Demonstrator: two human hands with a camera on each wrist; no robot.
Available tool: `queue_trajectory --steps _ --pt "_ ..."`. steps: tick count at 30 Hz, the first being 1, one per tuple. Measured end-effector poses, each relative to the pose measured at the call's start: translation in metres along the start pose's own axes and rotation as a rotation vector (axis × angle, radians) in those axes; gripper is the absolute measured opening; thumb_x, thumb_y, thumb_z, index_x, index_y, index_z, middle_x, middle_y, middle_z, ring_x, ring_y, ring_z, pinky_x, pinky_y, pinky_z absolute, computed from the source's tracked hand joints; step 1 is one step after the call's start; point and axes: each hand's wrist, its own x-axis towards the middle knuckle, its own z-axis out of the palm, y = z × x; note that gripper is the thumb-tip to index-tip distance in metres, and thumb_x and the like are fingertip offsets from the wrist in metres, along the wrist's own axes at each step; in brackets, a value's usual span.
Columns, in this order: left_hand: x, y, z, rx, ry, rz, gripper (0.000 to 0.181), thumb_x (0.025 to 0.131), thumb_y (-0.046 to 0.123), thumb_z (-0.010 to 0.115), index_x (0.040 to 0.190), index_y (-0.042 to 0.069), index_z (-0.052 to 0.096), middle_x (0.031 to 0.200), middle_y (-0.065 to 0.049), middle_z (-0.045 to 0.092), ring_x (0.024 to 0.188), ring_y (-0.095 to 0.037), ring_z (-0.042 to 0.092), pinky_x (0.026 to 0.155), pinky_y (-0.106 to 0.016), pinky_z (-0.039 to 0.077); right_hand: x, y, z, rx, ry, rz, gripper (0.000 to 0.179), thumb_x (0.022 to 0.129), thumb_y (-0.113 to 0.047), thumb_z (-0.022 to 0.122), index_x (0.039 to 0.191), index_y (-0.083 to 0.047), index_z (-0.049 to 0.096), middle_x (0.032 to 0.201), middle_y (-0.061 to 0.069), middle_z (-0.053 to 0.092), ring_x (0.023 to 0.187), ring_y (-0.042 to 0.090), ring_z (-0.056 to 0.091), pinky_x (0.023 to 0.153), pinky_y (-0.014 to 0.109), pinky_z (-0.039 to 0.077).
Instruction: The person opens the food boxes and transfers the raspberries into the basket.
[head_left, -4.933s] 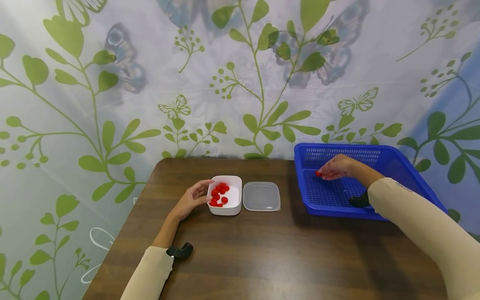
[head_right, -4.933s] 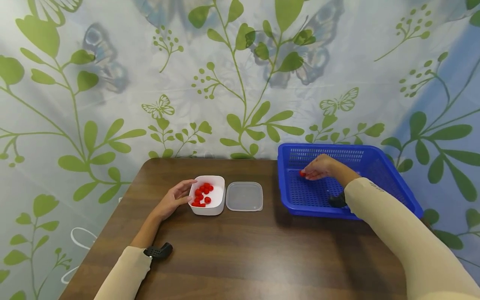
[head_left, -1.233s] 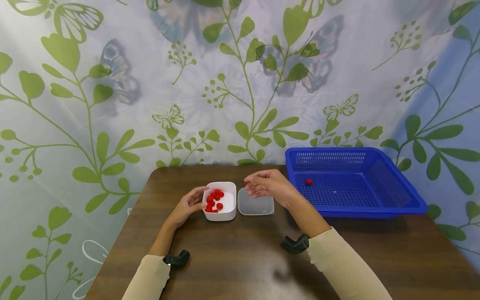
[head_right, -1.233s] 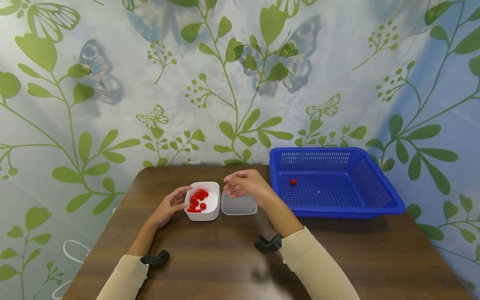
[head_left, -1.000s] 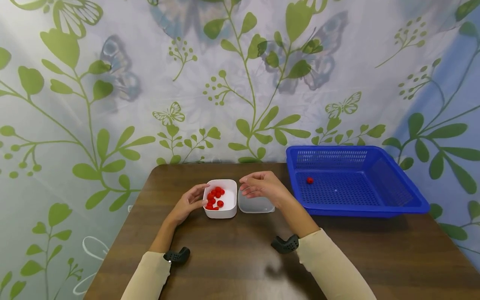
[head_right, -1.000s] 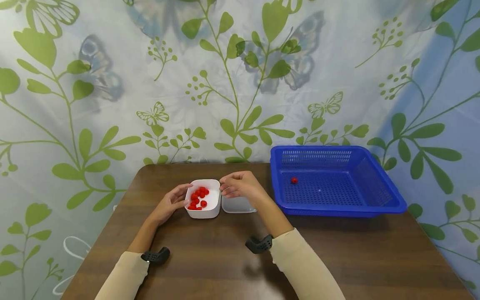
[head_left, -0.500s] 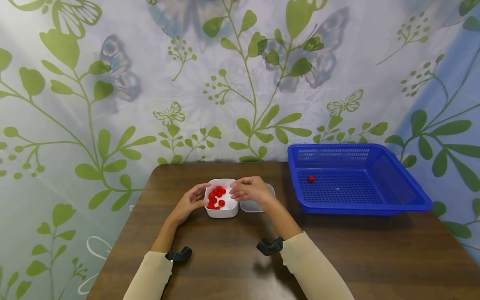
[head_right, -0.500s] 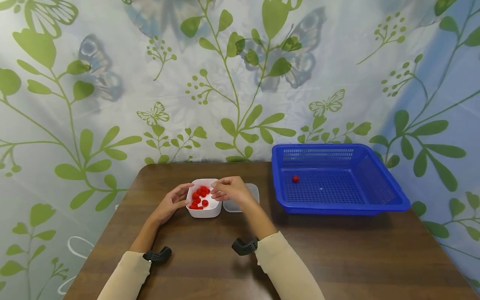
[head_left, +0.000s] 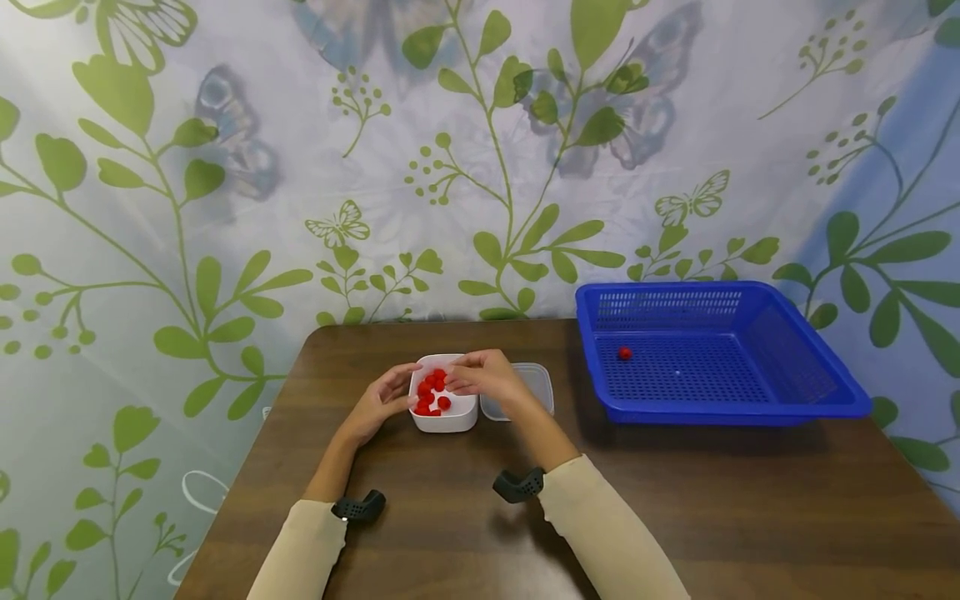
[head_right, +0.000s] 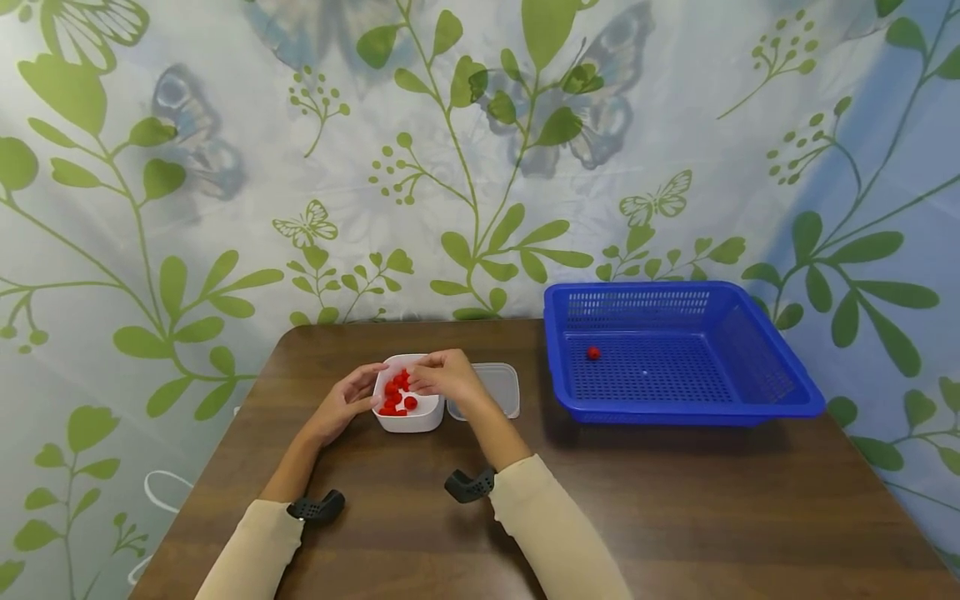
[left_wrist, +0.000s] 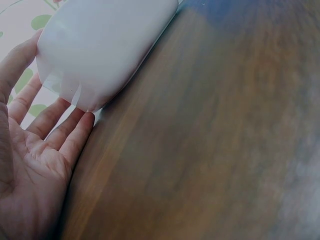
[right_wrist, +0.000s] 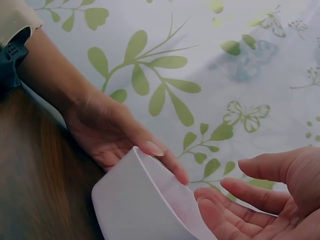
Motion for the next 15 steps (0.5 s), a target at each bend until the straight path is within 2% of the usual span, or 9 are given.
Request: queue_trajectory --steps 7,15 --pt "-0.001 -0.001 0.0 -0.014 -0.005 -0.003 0.056 0.095 -0.001 0.065 0.147 0.003 0.046 0.152 -0.018 0.045 0.142 -0.029 0.041 0.111 -0.024 0.038 0.008 0.001 0.012 -0.123 0.012 -0.007 0.028 0.096 -0.013 0.069 0.113 0.01 0.069 0.105 0.027 0.072 0.097 0.041 0.072 0.084 0.041 0.059" --pt "-0.001 0.0 -0.002 -0.006 -0.009 0.008 0.056 0.095 -0.001 0.065 0.147 0.001 0.045 0.152 -0.018 0.045 0.142 -0.026 0.041 0.112 -0.024 0.036 0.019 0.001 0.021 -0.231 0.025 0.044 0.026 0.096 -0.015 0.071 0.11 0.006 0.072 0.104 0.022 0.073 0.095 0.037 0.073 0.08 0.035 0.06"
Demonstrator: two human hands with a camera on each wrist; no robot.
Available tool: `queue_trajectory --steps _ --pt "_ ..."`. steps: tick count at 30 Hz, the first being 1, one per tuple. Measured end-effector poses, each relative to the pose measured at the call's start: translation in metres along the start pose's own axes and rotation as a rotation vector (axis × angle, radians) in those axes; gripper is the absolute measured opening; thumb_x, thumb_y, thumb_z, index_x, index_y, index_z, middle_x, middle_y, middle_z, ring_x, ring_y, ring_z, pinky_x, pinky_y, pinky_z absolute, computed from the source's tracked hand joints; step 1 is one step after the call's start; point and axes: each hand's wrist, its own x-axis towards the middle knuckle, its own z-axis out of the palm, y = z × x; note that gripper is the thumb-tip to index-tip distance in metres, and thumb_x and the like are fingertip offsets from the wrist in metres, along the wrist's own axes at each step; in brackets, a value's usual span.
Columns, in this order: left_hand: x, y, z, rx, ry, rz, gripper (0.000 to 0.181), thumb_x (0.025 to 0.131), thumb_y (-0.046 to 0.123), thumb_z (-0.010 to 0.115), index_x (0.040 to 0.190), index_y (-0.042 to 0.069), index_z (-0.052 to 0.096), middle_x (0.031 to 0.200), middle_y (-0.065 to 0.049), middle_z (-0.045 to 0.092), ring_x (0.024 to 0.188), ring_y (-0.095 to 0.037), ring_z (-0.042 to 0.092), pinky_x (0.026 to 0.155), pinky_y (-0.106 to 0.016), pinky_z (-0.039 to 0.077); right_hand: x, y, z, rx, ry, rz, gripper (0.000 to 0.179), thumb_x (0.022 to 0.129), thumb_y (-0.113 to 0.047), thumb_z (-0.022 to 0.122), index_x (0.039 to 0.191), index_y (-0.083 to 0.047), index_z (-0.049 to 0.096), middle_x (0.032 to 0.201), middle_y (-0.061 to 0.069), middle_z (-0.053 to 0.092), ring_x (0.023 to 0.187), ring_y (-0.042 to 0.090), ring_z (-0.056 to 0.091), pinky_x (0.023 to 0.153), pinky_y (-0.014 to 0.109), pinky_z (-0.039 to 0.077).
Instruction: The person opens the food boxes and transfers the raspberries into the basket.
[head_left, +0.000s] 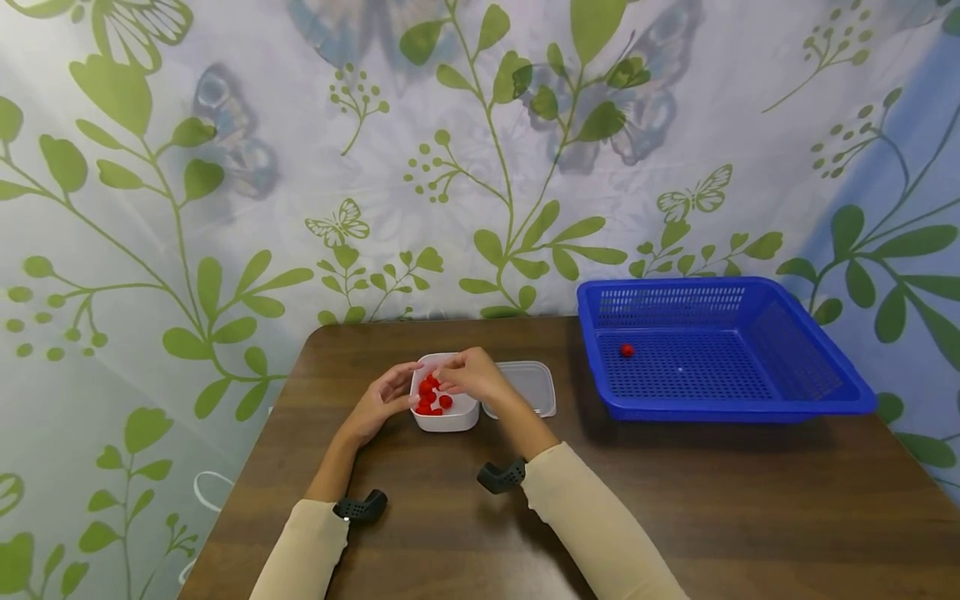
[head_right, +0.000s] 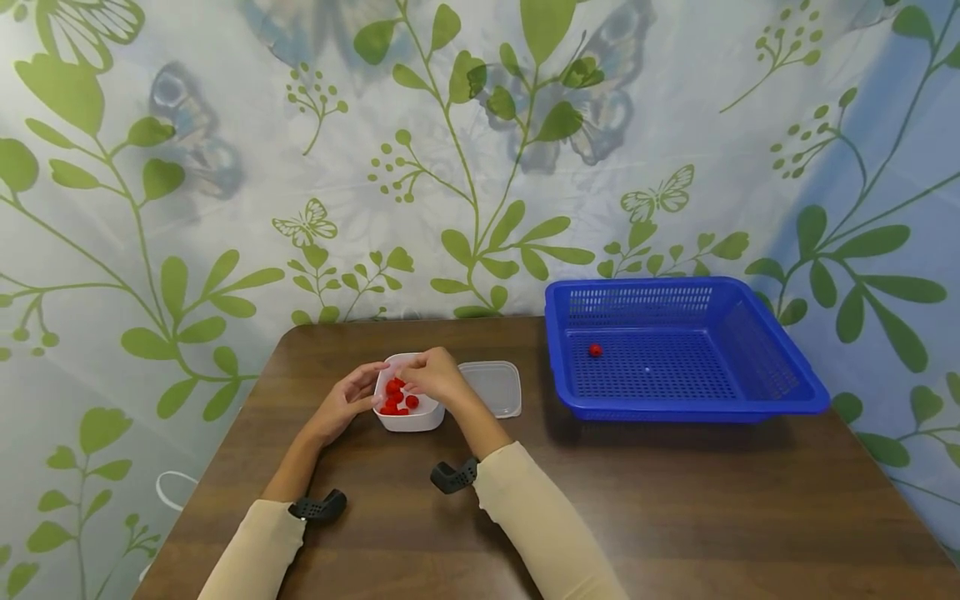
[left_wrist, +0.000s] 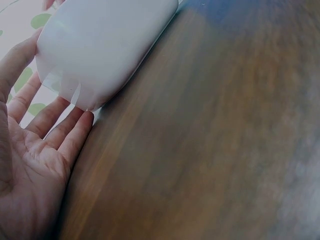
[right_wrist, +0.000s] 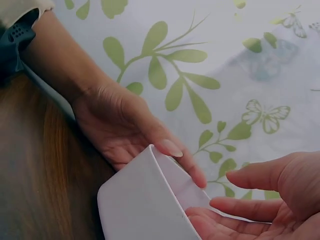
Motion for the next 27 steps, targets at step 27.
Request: queue_trajectory --steps 27 --pt "0.004 0.0 -0.002 -0.044 -0.013 -0.009 0.056 0.096 -0.002 0.063 0.147 -0.001 0.043 0.153 -0.022 0.043 0.141 -0.027 0.042 0.111 -0.024 0.039 0.033 0.0 0.018 -0.315 -0.02 0.012 0.011 0.088 -0.009 0.073 0.087 0.002 0.076 0.086 0.02 0.075 0.081 0.036 0.073 0.055 0.022 0.052"
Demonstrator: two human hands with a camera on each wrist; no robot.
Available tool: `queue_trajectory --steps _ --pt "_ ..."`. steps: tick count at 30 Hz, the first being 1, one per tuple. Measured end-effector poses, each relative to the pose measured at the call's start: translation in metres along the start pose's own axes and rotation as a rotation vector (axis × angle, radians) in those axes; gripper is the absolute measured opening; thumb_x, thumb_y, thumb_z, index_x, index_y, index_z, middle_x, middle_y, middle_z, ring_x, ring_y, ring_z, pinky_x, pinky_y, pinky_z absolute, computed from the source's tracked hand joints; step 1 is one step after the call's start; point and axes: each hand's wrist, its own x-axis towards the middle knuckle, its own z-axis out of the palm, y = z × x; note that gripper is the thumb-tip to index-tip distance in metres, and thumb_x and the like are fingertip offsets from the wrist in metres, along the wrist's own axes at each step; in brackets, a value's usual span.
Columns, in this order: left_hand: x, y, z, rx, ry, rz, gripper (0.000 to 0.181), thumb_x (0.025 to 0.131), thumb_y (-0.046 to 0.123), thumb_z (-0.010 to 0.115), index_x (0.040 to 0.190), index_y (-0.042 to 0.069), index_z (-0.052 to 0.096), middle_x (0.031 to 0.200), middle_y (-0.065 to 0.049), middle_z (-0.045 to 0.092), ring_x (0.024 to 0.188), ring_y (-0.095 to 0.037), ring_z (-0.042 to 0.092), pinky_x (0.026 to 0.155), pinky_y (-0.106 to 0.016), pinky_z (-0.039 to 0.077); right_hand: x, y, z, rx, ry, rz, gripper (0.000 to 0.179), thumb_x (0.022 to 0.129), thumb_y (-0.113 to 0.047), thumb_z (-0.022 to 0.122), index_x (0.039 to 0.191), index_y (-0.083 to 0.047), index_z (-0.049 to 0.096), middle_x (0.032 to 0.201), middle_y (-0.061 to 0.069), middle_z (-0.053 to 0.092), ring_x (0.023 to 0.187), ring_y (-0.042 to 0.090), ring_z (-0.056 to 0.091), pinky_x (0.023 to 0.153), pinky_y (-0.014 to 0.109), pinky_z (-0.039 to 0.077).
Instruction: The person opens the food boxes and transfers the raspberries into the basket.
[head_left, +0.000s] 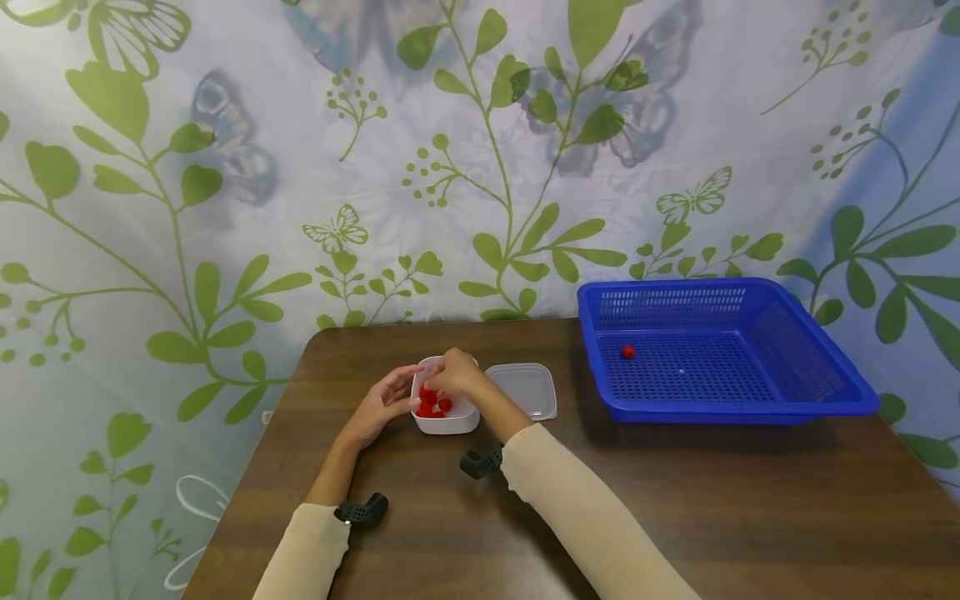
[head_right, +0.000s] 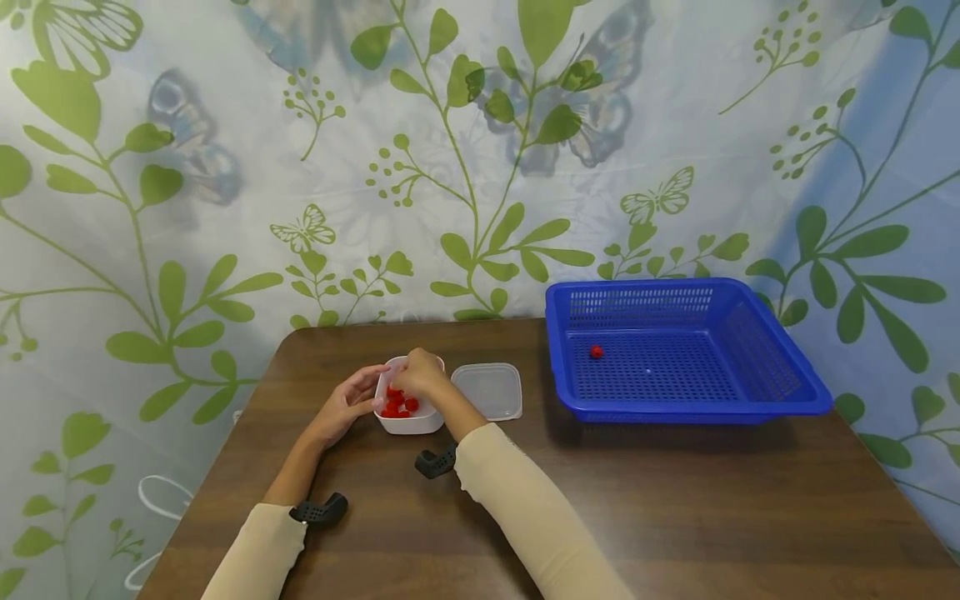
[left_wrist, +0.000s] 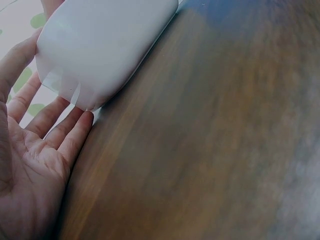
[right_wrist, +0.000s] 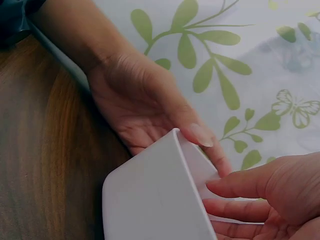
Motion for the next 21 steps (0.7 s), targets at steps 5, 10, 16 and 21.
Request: queue_trajectory --steps 5,10,16,21 --pt "0.001 -0.001 -0.001 0.008 -0.004 0.001 0.056 0.096 -0.001 0.064 0.148 0.0 0.043 0.154 -0.022 0.042 0.142 -0.028 0.042 0.111 -0.023 0.038 0.004 0.001 0.004 -0.054 0.024 -0.012 0.008 0.085 -0.007 0.077 0.081 -0.001 0.076 0.079 0.017 0.074 0.074 0.031 0.073 0.052 0.021 0.051" --pt "-0.002 -0.004 0.0 0.026 -0.005 0.005 0.056 0.096 -0.003 0.062 0.149 0.0 0.042 0.153 -0.021 0.043 0.142 -0.027 0.042 0.111 -0.022 0.037 0.005 0.002 0.009 -0.115 0.058 -0.053 0.007 0.083 -0.007 0.08 0.079 -0.002 0.077 0.066 0.006 0.07 0.058 0.016 0.062 0.05 0.02 0.046" --pt "-0.002 -0.005 0.001 0.029 -0.01 0.026 0.056 0.097 -0.004 0.061 0.149 -0.002 0.041 0.154 -0.02 0.043 0.142 -0.027 0.042 0.111 -0.023 0.038 0.006 0.006 0.015 -0.19 0.126 -0.105 0.009 0.078 -0.009 0.085 0.074 -0.005 0.078 0.062 -0.002 0.067 0.056 0.009 0.054 0.05 0.019 0.044" --pt "-0.001 -0.006 0.003 0.025 -0.015 0.041 0.056 0.096 -0.005 0.061 0.149 -0.002 0.041 0.153 -0.023 0.043 0.142 -0.029 0.042 0.111 -0.023 0.038 0.006 0.008 0.019 -0.231 0.164 -0.123 0.014 0.076 -0.011 0.088 0.069 -0.007 0.076 0.06 -0.003 0.066 0.058 0.01 0.053 0.049 0.019 0.043"
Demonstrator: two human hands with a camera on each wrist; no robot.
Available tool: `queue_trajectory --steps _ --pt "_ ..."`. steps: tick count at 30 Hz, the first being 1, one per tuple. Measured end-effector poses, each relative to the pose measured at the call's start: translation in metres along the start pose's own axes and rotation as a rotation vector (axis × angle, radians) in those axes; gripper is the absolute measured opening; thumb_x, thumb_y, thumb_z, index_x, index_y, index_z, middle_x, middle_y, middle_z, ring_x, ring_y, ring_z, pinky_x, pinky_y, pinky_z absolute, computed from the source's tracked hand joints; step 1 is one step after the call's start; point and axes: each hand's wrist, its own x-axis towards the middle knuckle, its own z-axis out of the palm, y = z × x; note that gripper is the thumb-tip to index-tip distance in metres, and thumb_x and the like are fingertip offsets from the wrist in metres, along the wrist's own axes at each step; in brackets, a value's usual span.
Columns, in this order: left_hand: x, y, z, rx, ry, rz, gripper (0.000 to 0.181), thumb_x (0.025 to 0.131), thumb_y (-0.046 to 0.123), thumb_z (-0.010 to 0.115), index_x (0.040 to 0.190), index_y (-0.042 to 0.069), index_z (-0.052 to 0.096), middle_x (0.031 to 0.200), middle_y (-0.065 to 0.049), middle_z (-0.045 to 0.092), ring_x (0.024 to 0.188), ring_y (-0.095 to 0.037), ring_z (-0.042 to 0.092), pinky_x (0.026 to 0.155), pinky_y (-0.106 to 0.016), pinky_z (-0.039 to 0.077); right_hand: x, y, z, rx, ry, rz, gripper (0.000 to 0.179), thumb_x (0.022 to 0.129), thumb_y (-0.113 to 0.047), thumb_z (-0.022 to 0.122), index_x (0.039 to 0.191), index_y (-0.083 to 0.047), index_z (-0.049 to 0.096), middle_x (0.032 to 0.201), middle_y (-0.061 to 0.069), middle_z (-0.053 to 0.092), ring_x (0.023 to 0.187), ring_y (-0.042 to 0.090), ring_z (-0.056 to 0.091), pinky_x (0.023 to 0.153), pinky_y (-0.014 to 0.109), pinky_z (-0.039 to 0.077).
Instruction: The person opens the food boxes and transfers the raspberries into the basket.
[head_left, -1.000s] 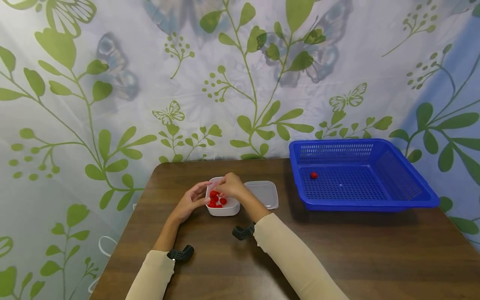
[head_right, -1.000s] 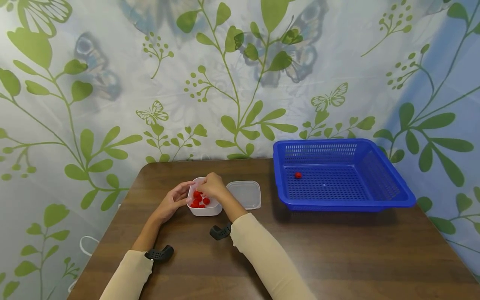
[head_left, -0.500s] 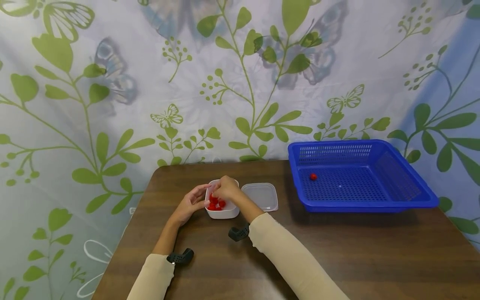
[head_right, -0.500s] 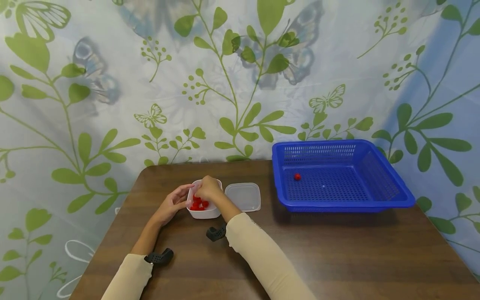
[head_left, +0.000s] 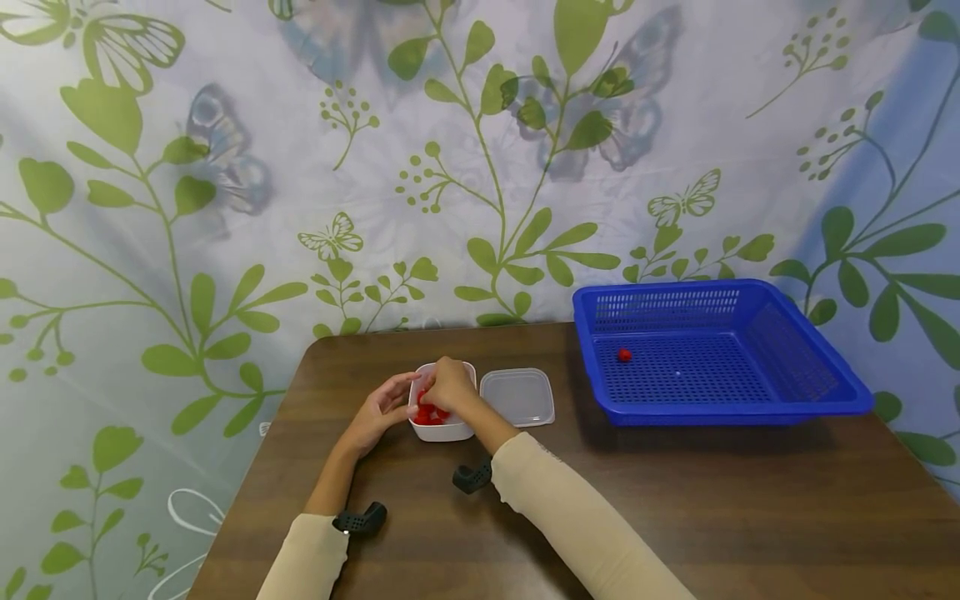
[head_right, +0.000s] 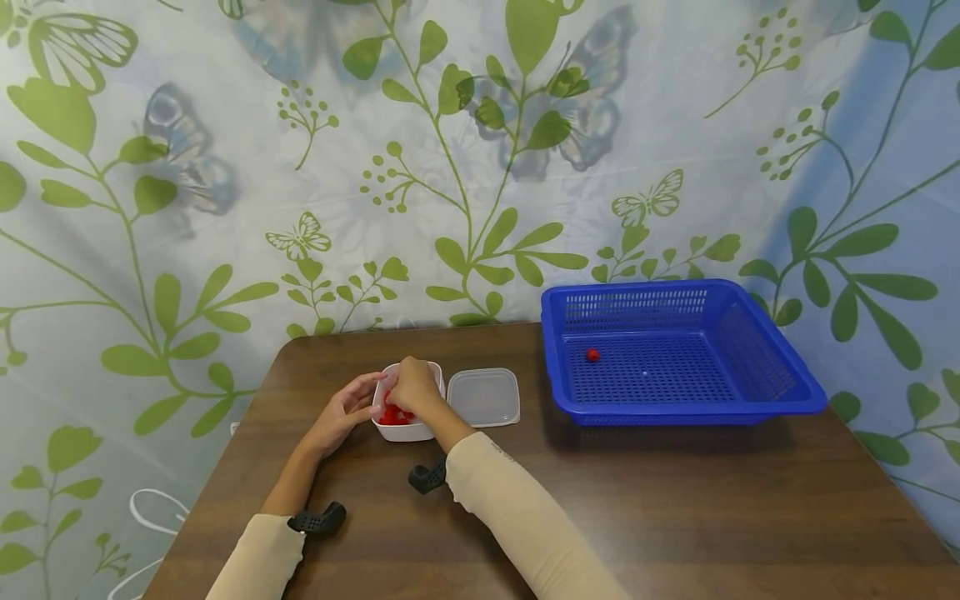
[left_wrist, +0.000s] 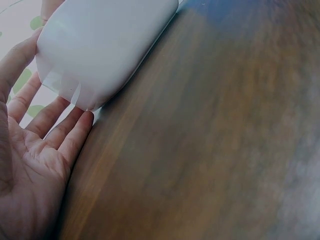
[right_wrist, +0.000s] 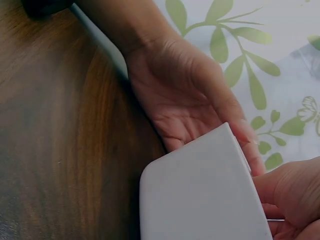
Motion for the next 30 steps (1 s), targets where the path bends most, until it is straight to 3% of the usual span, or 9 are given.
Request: queue_trajectory --steps 6,14,23,26,30 --pt "0.001 -0.001 0.0 -0.02 0.005 -0.012 0.056 0.096 -0.004 0.063 0.148 -0.001 0.042 0.152 -0.023 0.044 0.141 -0.029 0.043 0.11 -0.024 0.04 0.0 0.001 0.0 -0.036 0.02 -0.022 0.015 0.076 -0.014 0.088 0.068 -0.007 0.078 0.06 -0.003 0.069 0.058 0.009 0.054 0.05 0.02 0.043" --pt "0.001 0.001 -0.002 -0.012 0.015 -0.046 0.056 0.096 0.001 0.065 0.148 0.004 0.045 0.154 -0.016 0.044 0.142 -0.022 0.042 0.111 -0.023 0.038 -0.007 -0.002 -0.011 -0.003 0.036 -0.008 0.011 0.081 -0.019 0.085 0.077 -0.009 0.082 0.075 0.0 0.075 0.072 0.014 0.062 0.058 0.022 0.05" --pt "0.0 0.0 -0.003 -0.006 0.007 -0.024 0.056 0.096 -0.003 0.063 0.148 -0.002 0.042 0.153 -0.019 0.045 0.141 -0.021 0.043 0.112 -0.024 0.036 -0.02 -0.001 -0.021 0.224 0.022 0.004 0.009 0.083 -0.013 0.083 0.084 -0.004 0.081 0.074 0.002 0.073 0.059 0.011 0.062 0.052 0.022 0.05" --pt "0.0 0.0 -0.002 -0.01 0.007 -0.025 0.056 0.096 -0.003 0.063 0.148 -0.002 0.043 0.153 -0.018 0.045 0.141 -0.021 0.043 0.112 -0.023 0.036 -0.024 0.0 -0.025 0.316 0.0 0.007 0.01 0.085 -0.012 0.082 0.087 -0.003 0.08 0.074 0.002 0.073 0.063 0.015 0.068 0.059 0.026 0.056" --pt "0.001 0.001 -0.002 -0.009 0.006 -0.027 0.056 0.096 -0.001 0.064 0.148 -0.001 0.043 0.152 -0.018 0.045 0.141 -0.02 0.043 0.112 -0.022 0.036 -0.029 0.001 -0.028 0.464 -0.05 0.026 0.011 0.087 -0.01 0.079 0.094 -0.001 0.079 0.077 0.005 0.073 0.068 0.022 0.073 0.072 0.044 0.061"
